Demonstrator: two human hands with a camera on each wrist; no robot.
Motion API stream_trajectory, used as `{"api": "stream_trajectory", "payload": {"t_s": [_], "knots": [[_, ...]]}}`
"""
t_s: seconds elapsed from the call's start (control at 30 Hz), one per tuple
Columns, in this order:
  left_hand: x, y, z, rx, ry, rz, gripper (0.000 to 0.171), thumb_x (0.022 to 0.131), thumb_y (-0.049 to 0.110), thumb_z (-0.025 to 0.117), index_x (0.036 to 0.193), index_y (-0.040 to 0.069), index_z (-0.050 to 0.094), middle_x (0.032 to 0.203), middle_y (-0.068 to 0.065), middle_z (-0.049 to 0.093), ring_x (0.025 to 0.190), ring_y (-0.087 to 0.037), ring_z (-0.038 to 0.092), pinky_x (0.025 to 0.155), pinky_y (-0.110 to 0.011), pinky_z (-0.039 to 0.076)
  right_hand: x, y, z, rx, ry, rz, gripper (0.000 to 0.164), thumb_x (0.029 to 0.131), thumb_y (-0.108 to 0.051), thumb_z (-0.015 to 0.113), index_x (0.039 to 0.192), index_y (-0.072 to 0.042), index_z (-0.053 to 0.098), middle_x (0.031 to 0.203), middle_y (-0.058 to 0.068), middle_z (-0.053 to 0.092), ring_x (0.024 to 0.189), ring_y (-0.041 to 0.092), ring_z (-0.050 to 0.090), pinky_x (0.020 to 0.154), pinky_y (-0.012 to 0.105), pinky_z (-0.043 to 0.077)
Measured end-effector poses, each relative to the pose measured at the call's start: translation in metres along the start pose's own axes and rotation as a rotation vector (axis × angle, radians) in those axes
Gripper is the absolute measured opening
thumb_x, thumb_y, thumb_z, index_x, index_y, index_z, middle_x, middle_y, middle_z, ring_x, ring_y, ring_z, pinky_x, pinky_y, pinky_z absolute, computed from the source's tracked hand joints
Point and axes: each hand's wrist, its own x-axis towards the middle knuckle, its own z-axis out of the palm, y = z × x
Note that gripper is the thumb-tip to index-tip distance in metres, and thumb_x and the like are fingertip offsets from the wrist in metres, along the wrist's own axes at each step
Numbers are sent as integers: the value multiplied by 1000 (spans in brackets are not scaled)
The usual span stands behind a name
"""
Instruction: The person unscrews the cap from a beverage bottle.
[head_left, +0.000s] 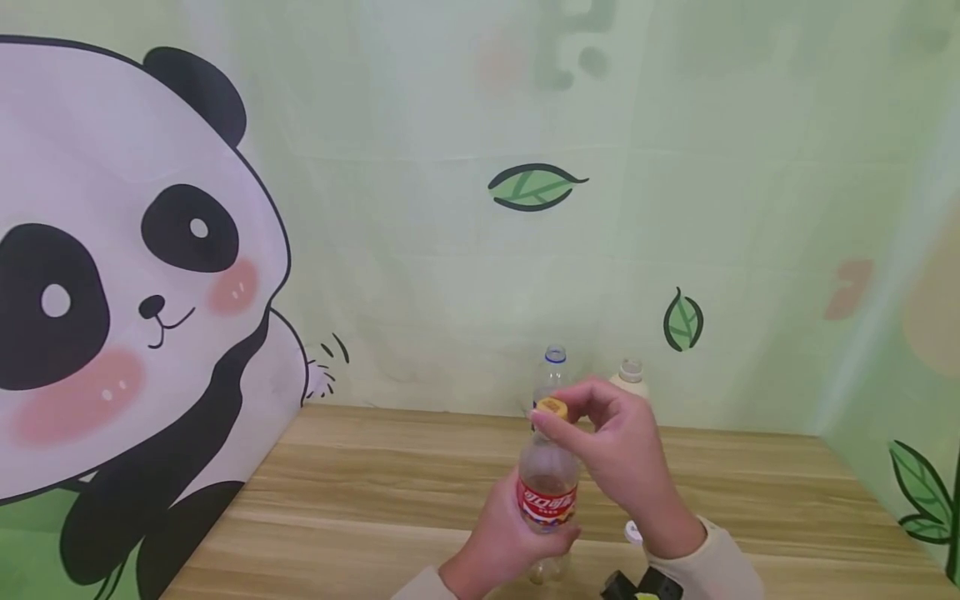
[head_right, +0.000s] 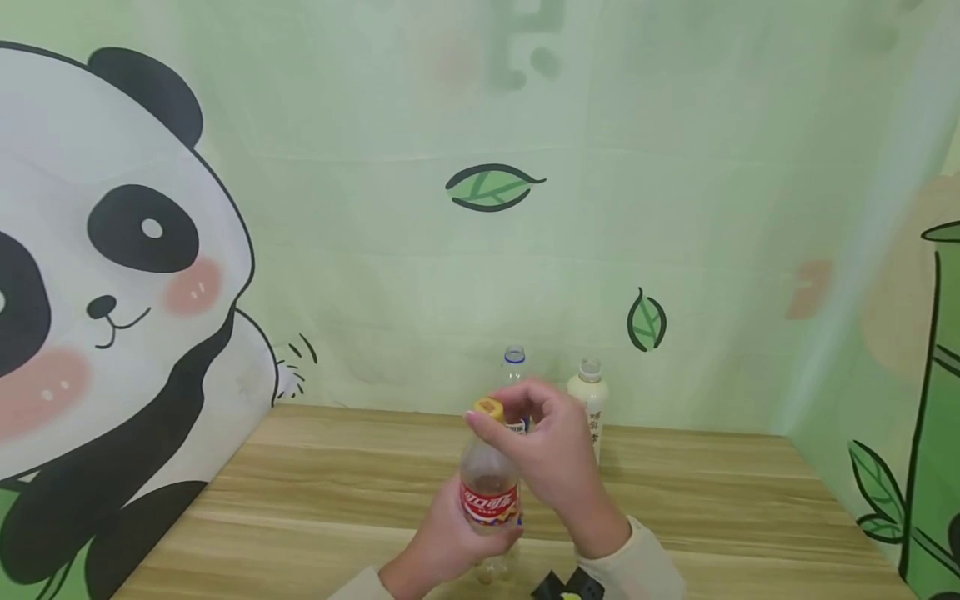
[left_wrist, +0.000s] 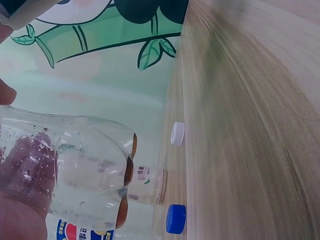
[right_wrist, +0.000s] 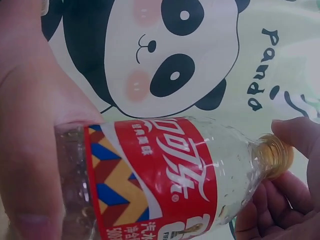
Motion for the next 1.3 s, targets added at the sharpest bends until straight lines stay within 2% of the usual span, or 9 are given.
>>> {"api": "stream_trajectory", "payload": {"t_s": [0.3, 0.53, 0.77, 0.9, 1.1, 1.3], "knots": [[1, -1, 1, 12, 12, -14, 53, 76, 11, 87, 121, 12, 58, 102, -7, 71, 89, -7, 67, 87, -25, 57, -1, 4, -3, 20, -88, -5, 19, 92, -13, 76, 109, -4, 75, 96, -3, 75, 87, 11, 69, 83, 26, 58], [1, -2, 1, 1, 10, -14, 55, 76, 10, 87, 122, 13, 57, 105, -6, 70, 91, -7, 67, 88, -26, 57, -2, 6, -3, 18, -144, -46, 23, 100, -11, 63, 119, -4, 72, 114, 7, 72, 100, 9, 67, 88, 25, 57], [1, -6, 0, 0, 11, 13, 56, 76, 12, 87, 124, 14, 57, 107, -4, 71, 94, -8, 68, 90, -27, 57, -2, 7, -3, -5, -174, -108, 30, 102, -8, 56, 129, -3, 68, 121, 10, 69, 105, 8, 63, 91, 24, 55], [1, -6, 0, -13, 9, -6, 56, 76, 12, 87, 124, 15, 57, 107, -3, 71, 94, -8, 68, 90, -27, 57, 0, 3, -3, -24, -130, -85, 33, 97, -11, 66, 130, -7, 66, 116, 12, 69, 99, 12, 62, 85, 24, 55], [0, -7, 1, -13, 2, -18, 56, 77, 12, 87, 124, 16, 57, 107, -2, 70, 94, -9, 67, 90, -27, 57, 1, -4, 1, -58, 15, 71, 37, 77, -21, 91, 102, -7, 68, 95, 7, 70, 86, 17, 64, 78, 25, 54], [0, -5, 2, -6, -10, -23, 57, 77, 13, 86, 125, 19, 56, 108, 0, 69, 95, -9, 67, 90, -27, 57, 0, -5, 3, -88, 54, 120, 38, 71, -24, 95, 91, -7, 68, 88, 6, 70, 80, 18, 63, 75, 25, 54]]}}
